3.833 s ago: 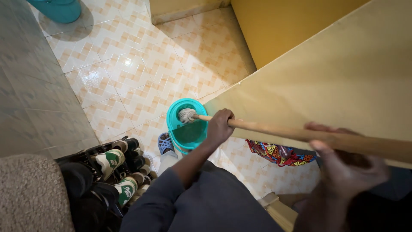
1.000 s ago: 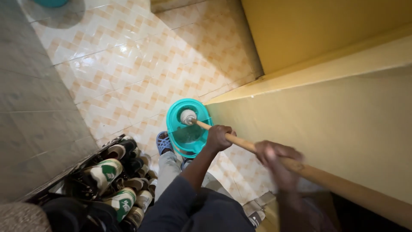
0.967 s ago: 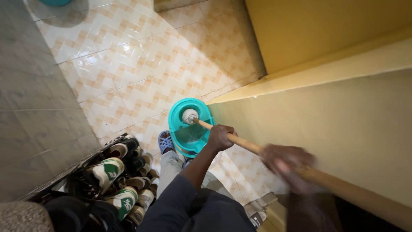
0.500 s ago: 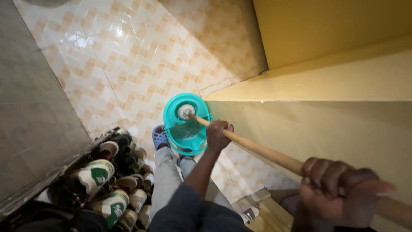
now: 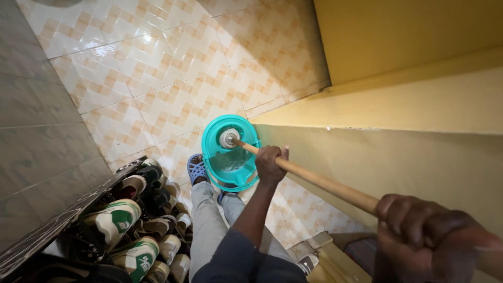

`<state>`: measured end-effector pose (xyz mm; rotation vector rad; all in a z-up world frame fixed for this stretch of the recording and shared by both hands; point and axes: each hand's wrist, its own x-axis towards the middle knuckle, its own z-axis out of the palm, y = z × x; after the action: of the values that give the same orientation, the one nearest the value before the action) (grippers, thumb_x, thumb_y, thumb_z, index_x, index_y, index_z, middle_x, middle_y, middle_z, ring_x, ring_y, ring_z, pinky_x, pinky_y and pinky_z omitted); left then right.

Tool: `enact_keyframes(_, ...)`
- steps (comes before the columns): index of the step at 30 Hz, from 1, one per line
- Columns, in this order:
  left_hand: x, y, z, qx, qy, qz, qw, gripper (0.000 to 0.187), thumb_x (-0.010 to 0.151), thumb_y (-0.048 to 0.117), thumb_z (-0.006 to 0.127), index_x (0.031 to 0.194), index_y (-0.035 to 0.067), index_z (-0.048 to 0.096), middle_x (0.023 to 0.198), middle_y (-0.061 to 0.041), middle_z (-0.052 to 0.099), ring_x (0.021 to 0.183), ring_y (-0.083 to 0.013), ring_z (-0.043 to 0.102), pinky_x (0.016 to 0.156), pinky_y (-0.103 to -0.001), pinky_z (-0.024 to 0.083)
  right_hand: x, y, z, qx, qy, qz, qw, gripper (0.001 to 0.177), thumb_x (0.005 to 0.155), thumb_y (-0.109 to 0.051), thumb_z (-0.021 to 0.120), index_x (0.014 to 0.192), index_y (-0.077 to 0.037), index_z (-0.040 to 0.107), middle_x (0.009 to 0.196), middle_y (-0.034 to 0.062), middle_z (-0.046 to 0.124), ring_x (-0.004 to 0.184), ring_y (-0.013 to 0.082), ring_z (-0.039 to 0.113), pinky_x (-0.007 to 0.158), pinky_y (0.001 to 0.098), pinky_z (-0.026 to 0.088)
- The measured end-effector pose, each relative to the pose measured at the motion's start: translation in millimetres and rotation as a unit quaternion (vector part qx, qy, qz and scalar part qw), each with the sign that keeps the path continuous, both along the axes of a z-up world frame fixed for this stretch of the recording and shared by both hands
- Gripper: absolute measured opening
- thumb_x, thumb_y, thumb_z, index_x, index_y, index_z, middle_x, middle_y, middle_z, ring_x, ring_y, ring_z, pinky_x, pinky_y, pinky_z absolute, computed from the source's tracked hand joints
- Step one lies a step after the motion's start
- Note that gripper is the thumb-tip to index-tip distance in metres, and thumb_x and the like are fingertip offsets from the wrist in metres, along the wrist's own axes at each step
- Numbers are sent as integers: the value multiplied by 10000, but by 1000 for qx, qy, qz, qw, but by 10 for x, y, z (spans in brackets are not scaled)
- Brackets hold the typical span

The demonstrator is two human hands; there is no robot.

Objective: The recorder is using a mop and bucket to clean a tiled floor area.

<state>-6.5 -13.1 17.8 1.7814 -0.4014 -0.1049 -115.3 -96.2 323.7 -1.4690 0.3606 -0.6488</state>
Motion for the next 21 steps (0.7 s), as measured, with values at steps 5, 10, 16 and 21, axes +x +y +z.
enact_keyframes(5,55,47,-330,1,-25,-110,994,330,865,186,719,611,97,529,628,-130,597,631,-362,619,630,-480,489,601,-377,172,-73,22,214,974,630,1060,-492,522,600,-148,261,426,-7,304,370,166,220,452,395,192)
enact_keyframes(10,265,170,-358,-57,19,-168,984,134,749,173,699,657,131,611,657,-108,650,628,-338,654,586,-447,507,1004,-675,193,-47,-10,557,829,535,1120,-340,522,646,-134,384,550,33,411,455,207,376,540,391,327)
enact_keyframes(16,257,-20,-74,21,30,92,995,404,854,166,777,618,56,468,589,-153,519,593,-377,558,587,-499,421,834,-723,-30,-132,93,480,863,563,1049,-262,659,541,-152,445,497,8,564,395,172,622,488,370,572)
enact_keyframes(21,365,50,-747,-28,10,-85,996,238,796,135,705,639,98,529,623,-111,591,601,-335,613,613,-463,501,242,-962,-420,-82,133,397,905,471,1079,-274,623,645,-110,541,634,54,629,536,207,670,576,385,614)
